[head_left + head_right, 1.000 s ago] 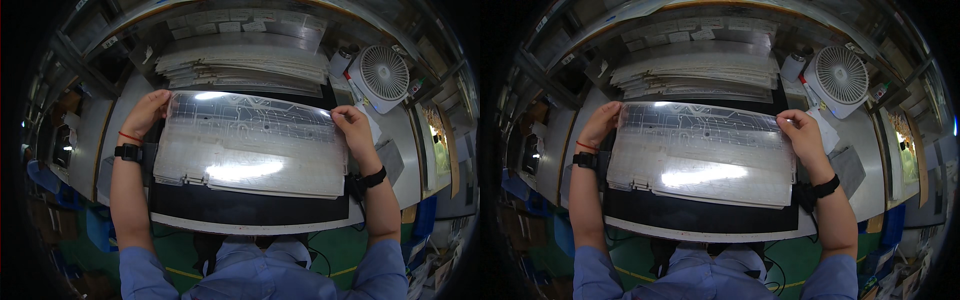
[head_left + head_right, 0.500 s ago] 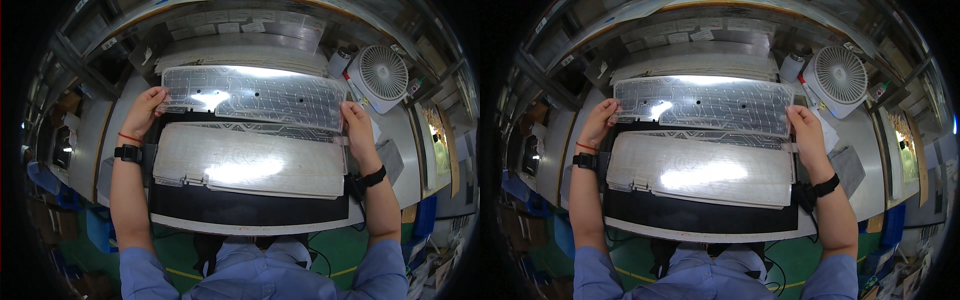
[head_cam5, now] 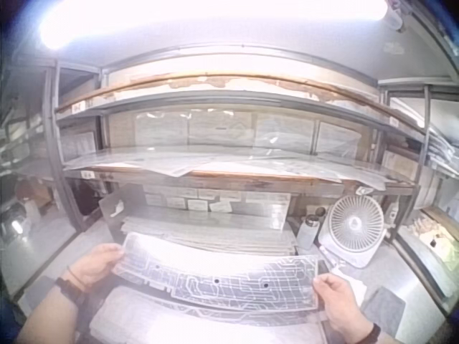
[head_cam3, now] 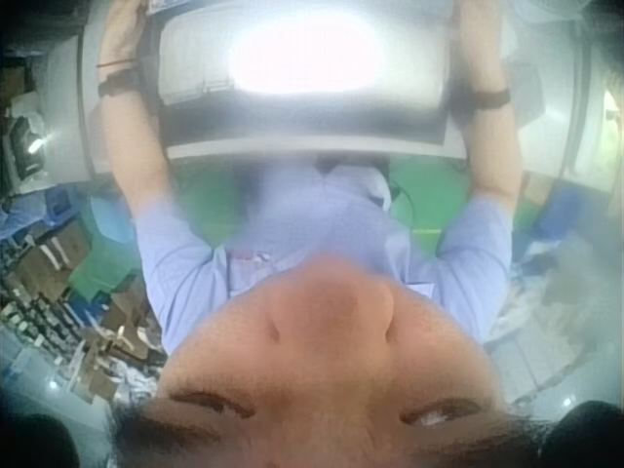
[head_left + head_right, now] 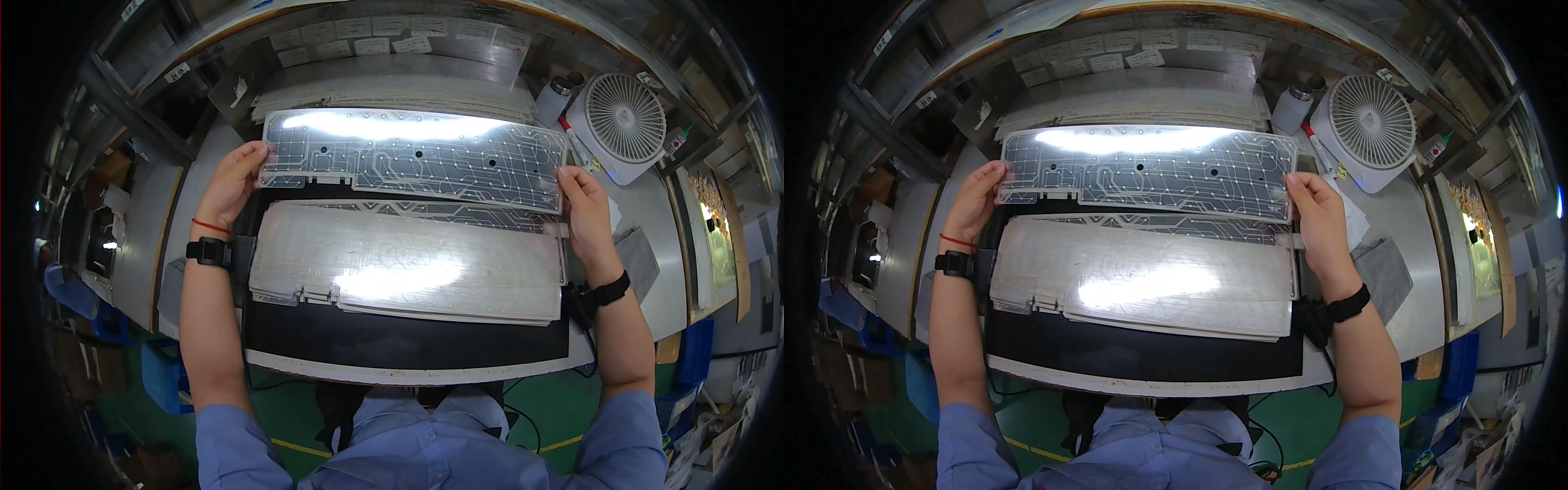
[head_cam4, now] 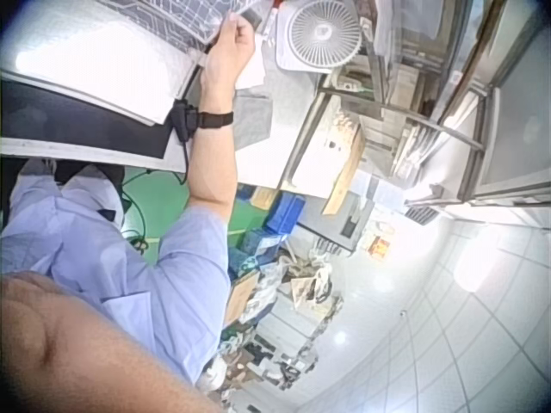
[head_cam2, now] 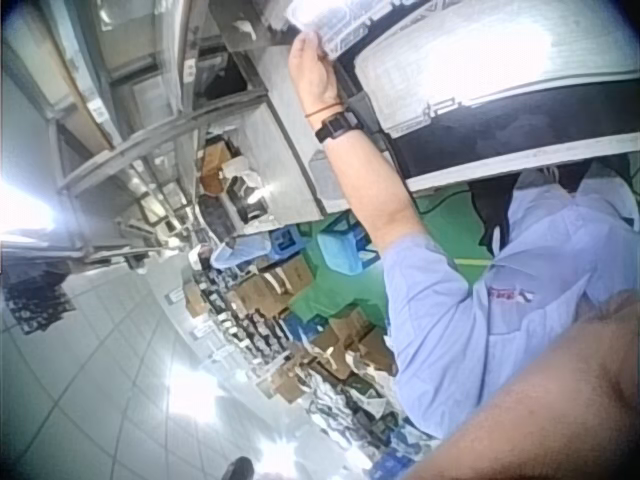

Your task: Inspecting and sorting transparent plastic sheets with printed circuit patterns at a workstation.

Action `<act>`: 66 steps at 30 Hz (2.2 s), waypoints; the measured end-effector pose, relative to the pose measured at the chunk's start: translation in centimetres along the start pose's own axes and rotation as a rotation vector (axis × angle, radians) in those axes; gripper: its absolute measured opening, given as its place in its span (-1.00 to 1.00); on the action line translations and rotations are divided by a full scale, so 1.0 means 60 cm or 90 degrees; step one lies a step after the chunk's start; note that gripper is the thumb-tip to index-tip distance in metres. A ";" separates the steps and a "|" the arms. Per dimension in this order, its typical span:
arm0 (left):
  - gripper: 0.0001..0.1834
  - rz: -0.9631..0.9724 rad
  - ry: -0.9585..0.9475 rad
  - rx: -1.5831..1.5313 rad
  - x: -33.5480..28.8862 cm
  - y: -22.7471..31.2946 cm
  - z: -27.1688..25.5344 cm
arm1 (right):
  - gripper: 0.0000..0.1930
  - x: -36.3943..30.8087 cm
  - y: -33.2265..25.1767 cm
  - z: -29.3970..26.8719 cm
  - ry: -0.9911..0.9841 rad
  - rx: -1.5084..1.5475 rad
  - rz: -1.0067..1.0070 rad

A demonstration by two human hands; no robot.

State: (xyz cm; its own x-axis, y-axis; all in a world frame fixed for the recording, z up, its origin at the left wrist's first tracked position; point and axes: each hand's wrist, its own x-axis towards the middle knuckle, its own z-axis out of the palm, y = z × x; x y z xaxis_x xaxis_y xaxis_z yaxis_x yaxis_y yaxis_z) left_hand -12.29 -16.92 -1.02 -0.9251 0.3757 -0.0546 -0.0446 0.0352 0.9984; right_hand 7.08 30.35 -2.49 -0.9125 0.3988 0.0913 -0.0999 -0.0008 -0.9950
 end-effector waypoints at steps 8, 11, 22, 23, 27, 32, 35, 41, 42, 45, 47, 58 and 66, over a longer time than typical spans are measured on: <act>-0.79 0.006 -0.003 0.018 -0.001 0.005 0.007 | -0.81 -0.002 -0.006 -0.003 -0.009 -0.012 -0.020; -0.81 0.004 -0.026 0.007 -0.002 0.002 -0.005 | -0.80 -0.003 -0.008 -0.009 -0.024 0.011 -0.005; -0.78 0.073 -0.010 -0.024 0.005 -0.011 -0.017 | -0.82 -0.005 -0.011 -0.004 -0.032 0.103 -0.038; -0.77 0.037 -0.018 -0.003 0.004 -0.008 -0.016 | -0.82 -0.006 -0.010 -0.002 -0.042 0.042 -0.055; -0.72 0.011 -0.012 0.003 -0.002 0.003 -0.002 | -0.77 -0.009 -0.016 0.007 -0.024 0.014 -0.037; -0.69 0.003 -0.001 -0.019 -0.009 0.015 0.019 | -0.77 -0.001 -0.004 -0.002 -0.016 0.011 0.004; -0.68 0.050 0.016 -0.007 -0.009 0.011 0.022 | -0.78 0.002 0.001 -0.009 -0.047 0.042 0.024; -0.75 -0.019 -0.018 -0.010 0.001 -0.001 -0.007 | -0.81 -0.002 -0.008 0.006 -0.044 0.095 0.032; -0.76 -0.014 -0.022 -0.014 0.002 -0.003 -0.006 | -0.82 -0.003 -0.010 0.009 -0.021 0.114 0.040; -0.77 -0.004 -0.017 -0.017 0.003 -0.004 -0.001 | -0.82 -0.002 -0.009 0.001 -0.046 0.099 0.048; -0.77 0.000 -0.008 -0.016 0.003 -0.004 0.000 | -0.82 -0.003 -0.011 0.001 -0.048 0.092 0.043; -0.79 0.005 -0.015 0.007 0.003 -0.002 -0.002 | -0.83 -0.006 -0.010 0.004 -0.020 0.071 0.028; -0.81 0.012 -0.023 0.009 0.002 -0.004 -0.012 | -0.81 -0.004 -0.010 0.002 -0.036 0.098 0.007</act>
State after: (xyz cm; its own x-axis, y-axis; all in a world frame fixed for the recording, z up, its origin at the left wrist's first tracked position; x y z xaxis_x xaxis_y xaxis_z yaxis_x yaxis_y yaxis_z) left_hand -12.69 -17.56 -1.26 -0.9117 0.4094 -0.0358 -0.0210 0.0406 0.9990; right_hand 7.33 30.15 -1.90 -0.9341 0.3463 0.0864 -0.1451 -0.1472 -0.9784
